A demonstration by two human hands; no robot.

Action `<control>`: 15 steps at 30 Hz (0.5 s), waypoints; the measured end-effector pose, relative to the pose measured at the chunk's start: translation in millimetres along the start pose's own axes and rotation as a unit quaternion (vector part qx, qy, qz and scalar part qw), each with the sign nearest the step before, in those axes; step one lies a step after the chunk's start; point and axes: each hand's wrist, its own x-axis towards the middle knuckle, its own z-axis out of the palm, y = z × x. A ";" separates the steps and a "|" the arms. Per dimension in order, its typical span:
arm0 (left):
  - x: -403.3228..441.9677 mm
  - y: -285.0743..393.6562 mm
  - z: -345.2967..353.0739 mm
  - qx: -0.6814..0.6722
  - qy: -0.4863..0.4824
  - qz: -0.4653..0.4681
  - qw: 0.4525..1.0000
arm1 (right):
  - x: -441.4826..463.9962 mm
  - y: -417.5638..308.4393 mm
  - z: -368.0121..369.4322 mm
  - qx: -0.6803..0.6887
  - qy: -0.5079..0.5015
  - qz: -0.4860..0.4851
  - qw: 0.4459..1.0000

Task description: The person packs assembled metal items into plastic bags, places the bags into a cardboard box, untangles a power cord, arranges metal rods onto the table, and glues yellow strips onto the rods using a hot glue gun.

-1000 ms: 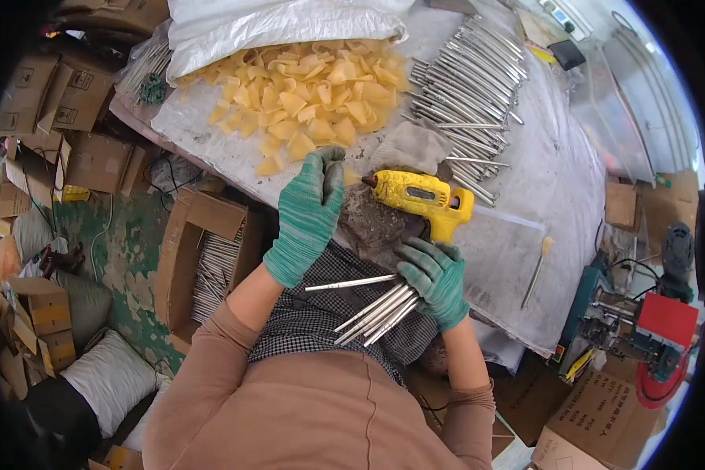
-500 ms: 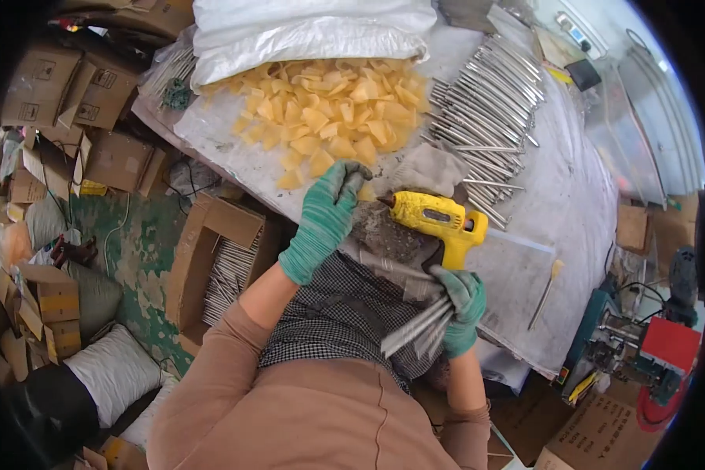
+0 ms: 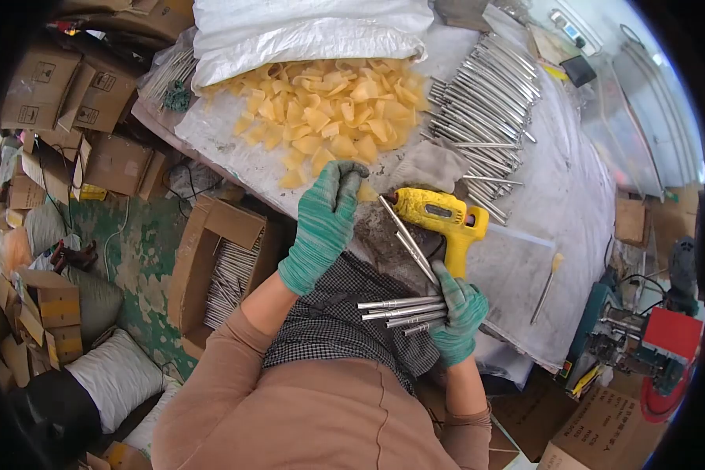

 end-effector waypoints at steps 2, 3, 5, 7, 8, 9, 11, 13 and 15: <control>-0.9 0.6 0.5 0.011 0.004 0.002 1.000 | -0.5 -0.7 -2.8 -0.007 0.005 -0.002 1.000; -1.6 1.8 1.2 0.051 0.024 0.045 0.997 | 0.3 -0.4 -5.0 -0.011 -0.005 -0.014 1.000; -3.3 3.0 3.4 0.092 0.042 0.088 0.991 | 1.4 -1.5 -7.1 -0.015 -0.014 -0.024 0.999; -5.6 4.7 6.1 0.095 0.031 0.152 0.983 | 1.0 -3.3 -8.0 0.001 -0.013 -0.044 0.999; -6.8 7.1 5.4 0.094 0.028 0.151 0.984 | 0.1 -3.3 -8.5 0.001 -0.014 -0.040 0.999; -7.0 10.6 3.8 0.109 0.021 0.155 0.982 | 0.1 -2.4 -8.7 -0.002 -0.012 -0.045 0.999; -10.5 12.5 4.8 0.123 0.009 0.156 0.980 | -3.7 -2.7 -9.1 -0.005 -0.012 -0.044 0.999; -13.7 10.8 6.6 0.133 0.009 0.184 0.974 | -6.9 -3.7 -5.5 0.013 0.003 -0.037 0.999; -18.8 8.6 11.5 0.130 0.001 0.181 0.975 | -11.3 -6.6 1.6 0.031 0.019 -0.025 0.999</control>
